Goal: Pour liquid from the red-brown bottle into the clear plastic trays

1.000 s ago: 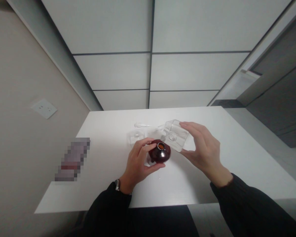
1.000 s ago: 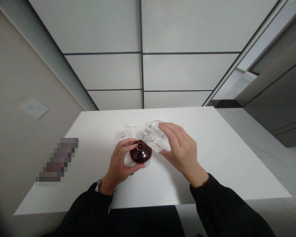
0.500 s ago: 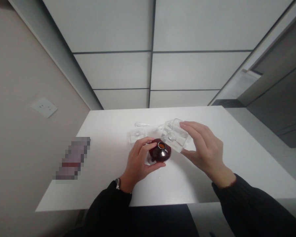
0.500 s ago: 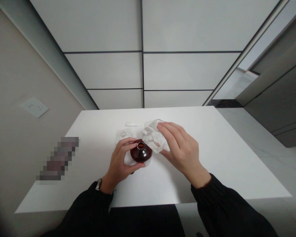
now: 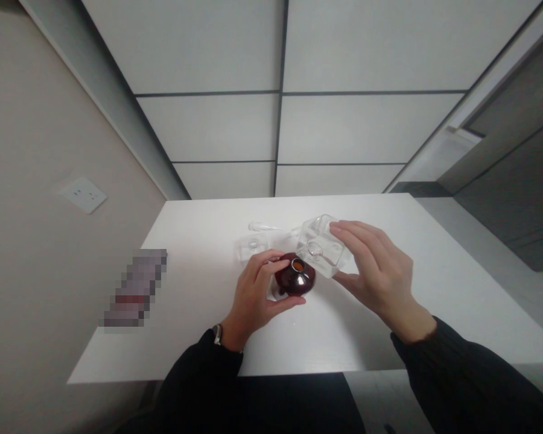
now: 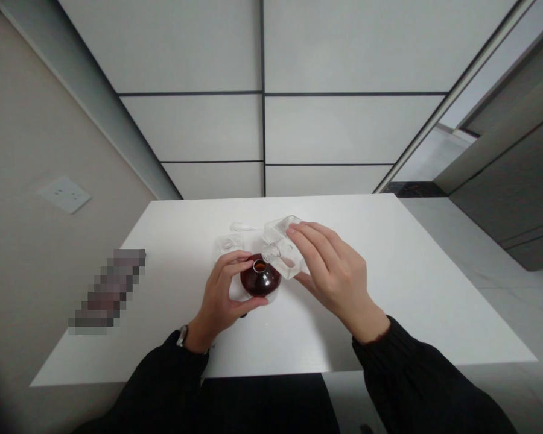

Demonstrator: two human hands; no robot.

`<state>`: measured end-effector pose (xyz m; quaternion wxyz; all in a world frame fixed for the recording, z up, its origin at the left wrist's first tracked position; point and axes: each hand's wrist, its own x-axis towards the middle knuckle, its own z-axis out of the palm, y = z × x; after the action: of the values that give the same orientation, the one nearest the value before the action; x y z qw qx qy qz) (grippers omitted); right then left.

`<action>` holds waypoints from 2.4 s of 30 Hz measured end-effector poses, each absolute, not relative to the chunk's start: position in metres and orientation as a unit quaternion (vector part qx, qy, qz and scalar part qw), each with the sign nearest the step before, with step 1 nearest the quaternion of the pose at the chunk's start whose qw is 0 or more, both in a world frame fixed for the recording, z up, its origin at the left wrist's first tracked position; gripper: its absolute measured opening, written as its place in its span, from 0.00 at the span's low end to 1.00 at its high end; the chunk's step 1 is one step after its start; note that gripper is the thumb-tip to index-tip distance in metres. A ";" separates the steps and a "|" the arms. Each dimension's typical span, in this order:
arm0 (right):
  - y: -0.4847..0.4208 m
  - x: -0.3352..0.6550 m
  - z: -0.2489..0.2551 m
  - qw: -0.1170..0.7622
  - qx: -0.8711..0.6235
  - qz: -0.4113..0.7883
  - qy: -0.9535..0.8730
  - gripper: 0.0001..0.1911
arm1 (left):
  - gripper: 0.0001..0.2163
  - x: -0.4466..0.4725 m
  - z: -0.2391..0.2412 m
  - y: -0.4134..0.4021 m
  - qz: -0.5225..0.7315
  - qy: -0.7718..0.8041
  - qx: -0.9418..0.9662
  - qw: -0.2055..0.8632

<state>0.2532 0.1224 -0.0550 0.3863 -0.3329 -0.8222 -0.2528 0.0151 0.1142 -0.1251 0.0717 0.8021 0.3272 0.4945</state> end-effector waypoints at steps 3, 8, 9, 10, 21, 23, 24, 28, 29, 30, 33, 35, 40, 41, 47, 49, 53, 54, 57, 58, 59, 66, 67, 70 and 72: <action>0.122 0.253 -0.054 0.384 -0.329 -0.255 -0.824 0.25 | 0.28 0.015 -0.126 0.114 0.494 0.327 0.802 0.072; 0.123 0.253 -0.053 0.382 -0.322 -0.260 -0.826 0.25 | 0.28 0.015 -0.126 0.114 0.493 0.328 0.802 0.078; 0.123 0.253 -0.053 0.382 -0.321 -0.260 -0.826 0.25 | 0.28 0.015 -0.126 0.114 0.494 0.328 0.802 0.080; 0.123 0.254 -0.053 0.383 -0.321 -0.260 -0.827 0.26 | 0.28 0.015 -0.126 0.114 0.494 0.328 0.801 0.081; 0.123 0.254 -0.054 0.381 -0.325 -0.266 -0.824 0.29 | 0.30 0.015 -0.126 0.114 0.491 0.332 0.801 0.085; 0.123 0.255 -0.054 0.380 -0.327 -0.267 -0.823 0.31 | 0.30 0.015 -0.126 0.114 0.493 0.331 0.800 0.086; 0.123 0.255 -0.054 0.380 -0.327 -0.268 -0.822 0.31 | 0.30 0.015 -0.126 0.114 0.494 0.331 0.799 0.086; 0.124 0.256 -0.055 0.377 -0.327 -0.272 -0.823 0.30 | 0.30 0.015 -0.128 0.114 0.496 0.328 0.799 0.089; 0.124 0.256 -0.055 0.376 -0.326 -0.273 -0.824 0.30 | 0.30 0.015 -0.128 0.115 0.498 0.326 0.799 0.091; 0.124 0.256 -0.055 0.375 -0.325 -0.273 -0.824 0.30 | 0.30 0.015 -0.128 0.115 0.499 0.325 0.798 0.092; 0.125 0.256 -0.055 0.377 -0.324 -0.276 -0.823 0.29 | 0.30 0.015 -0.128 0.115 0.500 0.323 0.798 0.090; 0.125 0.255 -0.055 0.380 -0.322 -0.279 -0.821 0.29 | 0.30 0.015 -0.128 0.115 0.499 0.324 0.799 0.087; 0.125 0.255 -0.055 0.380 -0.321 -0.274 -0.823 0.28 | 0.30 0.015 -0.128 0.114 0.492 0.331 0.801 0.084; 0.125 0.255 -0.055 0.381 -0.321 -0.272 -0.823 0.28 | 0.30 0.015 -0.128 0.114 0.492 0.331 0.801 0.084; 0.125 0.254 -0.055 0.384 -0.316 -0.280 -0.821 0.30 | 0.30 0.015 -0.127 0.115 0.497 0.327 0.799 0.087; 0.125 0.254 -0.055 0.387 -0.316 -0.278 -0.820 0.30 | 0.30 0.014 -0.126 0.114 0.494 0.329 0.800 0.087; 0.126 0.254 -0.055 0.387 -0.321 -0.276 -0.819 0.29 | 0.30 0.014 -0.126 0.114 0.488 0.332 0.803 0.085; 0.126 0.254 -0.055 0.385 -0.322 -0.277 -0.819 0.29 | 0.30 0.014 -0.126 0.114 0.489 0.332 0.802 0.085; 0.126 0.254 -0.055 0.382 -0.317 -0.282 -0.821 0.29 | 0.30 0.015 -0.126 0.114 0.493 0.330 0.800 0.087; 0.126 0.254 -0.055 0.382 -0.315 -0.284 -0.821 0.29 | 0.30 0.015 -0.126 0.114 0.493 0.330 0.800 0.087; 0.126 0.254 -0.054 0.382 -0.314 -0.283 -0.822 0.29 | 0.30 0.015 -0.126 0.114 0.494 0.329 0.800 0.087; 0.126 0.254 -0.055 0.384 -0.313 -0.281 -0.822 0.30 | 0.30 0.015 -0.127 0.114 0.492 0.331 0.800 0.085; 0.126 0.254 -0.055 0.384 -0.313 -0.281 -0.822 0.30 | 0.30 0.015 -0.127 0.114 0.493 0.330 0.800 0.085; 0.126 0.254 -0.055 0.384 -0.313 -0.283 -0.821 0.30 | 0.30 0.014 -0.128 0.114 0.493 0.329 0.801 0.085; 0.127 0.254 -0.055 0.381 -0.310 -0.287 -0.822 0.29 | 0.31 0.014 -0.128 0.114 0.492 0.329 0.801 0.086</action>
<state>0.2538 0.1265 -0.0551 0.3811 -0.3105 -0.8222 -0.2870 0.0140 0.1144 -0.1278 0.0863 0.8013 0.3293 0.4920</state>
